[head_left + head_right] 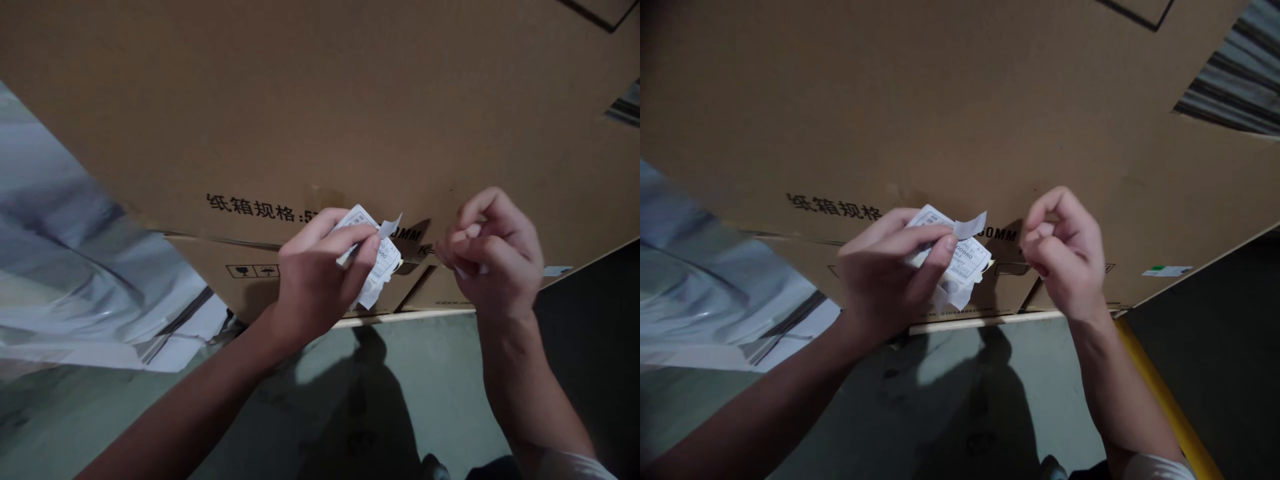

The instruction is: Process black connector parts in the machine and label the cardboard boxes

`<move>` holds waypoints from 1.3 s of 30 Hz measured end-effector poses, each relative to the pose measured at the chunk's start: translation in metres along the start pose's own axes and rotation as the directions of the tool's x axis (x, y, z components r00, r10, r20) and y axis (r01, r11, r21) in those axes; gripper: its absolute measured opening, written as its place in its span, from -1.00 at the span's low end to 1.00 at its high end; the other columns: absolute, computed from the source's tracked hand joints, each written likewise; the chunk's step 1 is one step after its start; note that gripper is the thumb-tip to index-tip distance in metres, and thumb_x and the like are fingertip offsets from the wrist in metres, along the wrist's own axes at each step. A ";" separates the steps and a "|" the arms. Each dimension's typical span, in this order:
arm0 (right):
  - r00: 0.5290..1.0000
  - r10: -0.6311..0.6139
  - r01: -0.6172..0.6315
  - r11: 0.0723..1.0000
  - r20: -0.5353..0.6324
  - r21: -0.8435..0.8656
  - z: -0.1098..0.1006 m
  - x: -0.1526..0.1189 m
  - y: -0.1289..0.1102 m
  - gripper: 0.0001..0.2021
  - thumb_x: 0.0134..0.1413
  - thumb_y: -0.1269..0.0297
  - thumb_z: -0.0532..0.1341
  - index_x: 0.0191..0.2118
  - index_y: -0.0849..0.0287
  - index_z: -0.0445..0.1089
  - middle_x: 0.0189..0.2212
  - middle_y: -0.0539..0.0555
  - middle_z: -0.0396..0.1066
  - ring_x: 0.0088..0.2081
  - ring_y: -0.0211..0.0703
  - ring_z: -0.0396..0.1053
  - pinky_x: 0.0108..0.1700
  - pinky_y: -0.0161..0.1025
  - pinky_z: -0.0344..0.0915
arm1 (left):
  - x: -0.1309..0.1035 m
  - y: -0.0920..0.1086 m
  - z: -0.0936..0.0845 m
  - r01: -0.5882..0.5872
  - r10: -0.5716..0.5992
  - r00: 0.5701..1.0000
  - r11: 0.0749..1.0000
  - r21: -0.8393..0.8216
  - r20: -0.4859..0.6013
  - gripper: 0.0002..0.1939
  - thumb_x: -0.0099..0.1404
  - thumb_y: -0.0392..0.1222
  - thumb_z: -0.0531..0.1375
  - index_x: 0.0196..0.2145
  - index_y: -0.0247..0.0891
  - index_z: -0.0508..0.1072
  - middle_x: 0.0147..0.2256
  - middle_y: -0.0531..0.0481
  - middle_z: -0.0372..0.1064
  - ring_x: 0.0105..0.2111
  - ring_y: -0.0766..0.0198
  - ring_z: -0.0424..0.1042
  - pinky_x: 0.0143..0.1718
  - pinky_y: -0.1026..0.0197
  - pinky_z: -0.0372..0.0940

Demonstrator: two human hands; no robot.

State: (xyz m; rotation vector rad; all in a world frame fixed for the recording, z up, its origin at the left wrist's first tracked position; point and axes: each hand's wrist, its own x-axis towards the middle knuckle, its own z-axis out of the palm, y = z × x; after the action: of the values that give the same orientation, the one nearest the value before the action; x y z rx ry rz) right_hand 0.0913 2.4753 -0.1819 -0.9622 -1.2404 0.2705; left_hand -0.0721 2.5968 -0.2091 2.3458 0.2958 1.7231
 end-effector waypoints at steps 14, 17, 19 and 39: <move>0.996 0.086 -0.085 0.879 -0.018 -0.469 0.022 -0.012 -0.009 -0.78 0.27 0.22 0.25 -0.36 0.18 0.54 -0.52 0.00 0.41 -0.46 -0.27 0.30 -0.43 -0.31 0.19 | -0.007 0.004 -0.001 -0.258 0.262 0.965 0.959 0.114 -0.021 -0.84 0.32 -0.17 0.37 -0.13 -0.16 0.61 -0.11 -0.16 0.59 -0.21 0.17 0.62 -0.24 0.20 0.54; 0.993 0.117 -0.121 0.918 -0.033 -0.377 0.015 -0.007 -0.014 -0.83 0.21 0.30 0.27 -0.40 0.18 0.53 -0.51 -0.02 0.42 -0.45 -0.30 0.28 -0.42 -0.32 0.19 | 0.001 0.007 -0.009 -0.081 0.082 0.996 0.996 -0.040 0.041 -0.82 0.27 -0.06 0.41 -0.18 -0.10 0.64 -0.15 -0.07 0.59 -0.28 0.23 0.59 -0.28 0.22 0.50; 0.985 0.172 -0.163 0.930 -0.001 -0.329 0.012 -0.005 -0.019 -0.88 0.15 0.35 0.28 -0.39 0.18 0.54 -0.54 -0.05 0.38 -0.49 -0.33 0.22 -0.46 -0.33 0.14 | 0.007 0.007 -0.014 0.030 -0.015 0.992 0.993 -0.116 0.127 -0.83 0.25 -0.05 0.43 -0.21 -0.11 0.65 -0.21 -0.04 0.57 -0.32 0.25 0.56 -0.30 0.22 0.46; 0.889 0.424 -0.355 0.877 0.175 -0.324 0.007 -0.002 -0.032 -0.84 0.05 0.25 0.35 -0.46 0.21 0.52 -0.56 -0.01 0.39 -0.52 -0.32 0.24 -0.51 -0.34 0.13 | 0.010 0.009 -0.002 0.261 -0.150 0.943 0.886 -0.383 0.297 -0.90 0.30 -0.14 0.37 -0.34 -0.15 0.69 -0.43 -0.01 0.57 -0.50 0.30 0.47 -0.52 0.27 0.35</move>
State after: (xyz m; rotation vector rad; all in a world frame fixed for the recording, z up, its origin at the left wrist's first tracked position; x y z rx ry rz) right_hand 0.0744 2.4587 -0.1594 -1.4710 -1.3185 0.5538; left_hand -0.0707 2.5915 -0.1970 2.0977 0.1103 1.2158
